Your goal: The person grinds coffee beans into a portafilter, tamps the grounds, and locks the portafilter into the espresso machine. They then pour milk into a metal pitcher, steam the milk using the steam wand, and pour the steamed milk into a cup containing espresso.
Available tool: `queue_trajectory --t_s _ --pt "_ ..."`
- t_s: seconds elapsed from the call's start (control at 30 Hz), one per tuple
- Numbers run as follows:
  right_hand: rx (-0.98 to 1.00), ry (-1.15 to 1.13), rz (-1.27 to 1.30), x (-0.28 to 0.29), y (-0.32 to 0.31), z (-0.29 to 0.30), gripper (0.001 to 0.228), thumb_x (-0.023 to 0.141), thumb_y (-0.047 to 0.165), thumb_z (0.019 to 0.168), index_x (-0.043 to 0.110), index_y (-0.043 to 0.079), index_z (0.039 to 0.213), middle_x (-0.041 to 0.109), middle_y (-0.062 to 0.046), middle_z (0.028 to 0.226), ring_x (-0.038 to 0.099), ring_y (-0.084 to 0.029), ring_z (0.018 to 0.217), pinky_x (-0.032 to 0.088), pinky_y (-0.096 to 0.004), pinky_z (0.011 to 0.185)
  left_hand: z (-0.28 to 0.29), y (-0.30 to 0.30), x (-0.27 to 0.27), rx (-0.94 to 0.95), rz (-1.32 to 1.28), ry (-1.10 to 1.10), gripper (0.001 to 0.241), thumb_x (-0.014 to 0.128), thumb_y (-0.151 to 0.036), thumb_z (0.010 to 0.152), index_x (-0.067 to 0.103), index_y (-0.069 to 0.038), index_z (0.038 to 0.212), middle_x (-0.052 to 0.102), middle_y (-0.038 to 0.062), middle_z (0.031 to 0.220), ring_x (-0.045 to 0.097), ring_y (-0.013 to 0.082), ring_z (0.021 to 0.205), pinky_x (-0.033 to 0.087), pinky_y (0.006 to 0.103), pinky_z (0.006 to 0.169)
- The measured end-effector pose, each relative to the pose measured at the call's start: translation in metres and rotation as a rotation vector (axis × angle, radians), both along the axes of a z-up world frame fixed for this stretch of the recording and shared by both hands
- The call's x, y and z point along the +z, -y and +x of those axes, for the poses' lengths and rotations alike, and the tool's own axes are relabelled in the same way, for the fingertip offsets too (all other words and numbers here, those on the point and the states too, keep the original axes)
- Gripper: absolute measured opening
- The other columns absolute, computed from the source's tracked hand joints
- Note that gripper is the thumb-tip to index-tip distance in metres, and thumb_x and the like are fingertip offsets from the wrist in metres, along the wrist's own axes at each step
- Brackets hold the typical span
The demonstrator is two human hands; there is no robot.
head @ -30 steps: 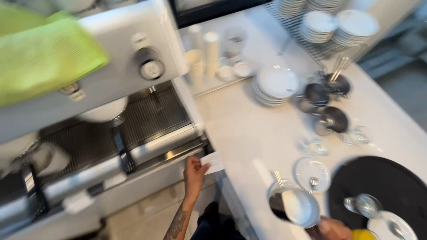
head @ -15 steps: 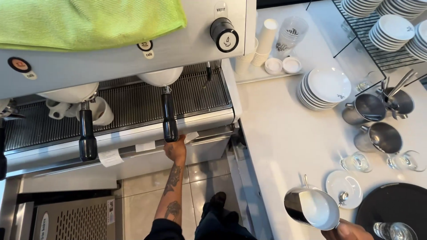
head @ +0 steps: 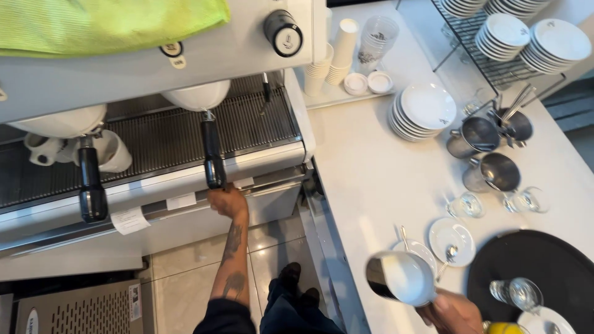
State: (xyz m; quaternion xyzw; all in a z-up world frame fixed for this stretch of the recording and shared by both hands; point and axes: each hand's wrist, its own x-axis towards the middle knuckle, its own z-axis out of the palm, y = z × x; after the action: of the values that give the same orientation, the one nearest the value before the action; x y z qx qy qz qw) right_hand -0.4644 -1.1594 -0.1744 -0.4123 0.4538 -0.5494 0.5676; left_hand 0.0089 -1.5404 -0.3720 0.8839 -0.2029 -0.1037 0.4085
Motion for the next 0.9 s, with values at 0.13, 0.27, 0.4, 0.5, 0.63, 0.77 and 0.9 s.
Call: queue_trajectory --t_s 0.13,0.27,0.4,0.5,0.63,0.77,0.9 --pt "0.017 0.027 -0.045 0.075 0.064 0.071 0.046 0.058 0.026 0.106 0.058 -0.003 0.071 0.049 -0.008 0.063 0.046 -0.019 0.062 0.038 -0.037 0.058 -0.02 -0.088 -0.001 -0.33 -0.316 0.058 0.038 0.07 -0.034 0.102 0.049 -0.003 0.109 0.05 0.013 0.1 0.049 0.0324 0.101 0.038 0.0504 0.098" --pt "0.096 -0.059 0.013 0.115 0.086 0.115 0.048 0.054 0.03 0.098 0.066 -0.01 0.074 0.052 -0.012 0.063 0.044 -0.019 0.061 0.036 -0.036 0.057 -0.039 -0.193 0.035 -0.53 -0.313 -0.127 0.039 0.067 -0.037 0.099 0.049 -0.003 0.106 0.047 0.01 0.097 0.045 0.029 0.092 0.033 0.0467 0.098" --pt "0.142 -0.087 0.146 0.113 0.089 0.125 0.05 0.053 0.03 0.097 0.065 -0.01 0.07 0.054 -0.013 0.062 0.045 -0.021 0.061 0.035 -0.036 0.057 -0.031 -0.273 0.042 -0.573 -0.216 -0.291 0.031 0.068 -0.031 0.097 0.054 -0.003 0.103 0.051 0.006 0.089 0.047 0.0206 0.082 0.04 0.0373 0.083" --pt "0.172 -0.088 0.087 0.111 0.091 0.132 0.048 0.054 0.03 0.098 0.064 -0.009 0.073 0.051 -0.012 0.063 0.043 -0.019 0.063 0.035 -0.036 0.058 -0.022 -0.312 0.022 -0.62 -0.276 -0.479 0.026 0.069 -0.027 0.097 0.059 -0.003 0.098 0.054 0.003 0.081 0.051 0.0124 0.074 0.046 0.0256 0.069" --pt "0.218 -0.153 0.1 0.097 0.096 0.131 0.046 0.053 0.029 0.097 0.059 -0.006 0.067 0.052 -0.012 0.062 0.046 -0.021 0.061 0.036 -0.037 0.057 -0.01 -0.329 0.007 -0.688 -0.062 -0.702 0.025 0.072 -0.026 0.094 0.064 -0.004 0.102 0.057 0.003 0.079 0.053 0.0124 0.073 0.047 0.0278 0.068" --pt "0.171 -0.177 0.144 0.065 0.101 0.125 0.044 0.05 0.026 0.095 0.06 -0.005 0.065 0.049 -0.011 0.06 0.045 -0.022 0.061 0.035 -0.038 0.057 0.0 -0.309 0.071 -0.894 -0.074 -0.737 0.025 0.073 -0.026 0.094 0.064 -0.006 0.104 0.064 -0.001 0.083 0.063 0.0093 0.081 0.052 0.0267 0.071" --pt "0.153 0.107 -0.09 -0.02 0.11 0.105 0.047 0.057 0.022 0.11 0.046 0.005 0.068 0.042 -0.004 0.066 0.043 -0.02 0.065 0.037 -0.04 0.062 0.029 -0.276 0.142 -1.095 -0.075 -0.68 0.025 0.073 -0.025 0.095 0.064 -0.006 0.107 0.067 0.001 0.09 0.065 0.0111 0.084 0.053 0.0274 0.074"
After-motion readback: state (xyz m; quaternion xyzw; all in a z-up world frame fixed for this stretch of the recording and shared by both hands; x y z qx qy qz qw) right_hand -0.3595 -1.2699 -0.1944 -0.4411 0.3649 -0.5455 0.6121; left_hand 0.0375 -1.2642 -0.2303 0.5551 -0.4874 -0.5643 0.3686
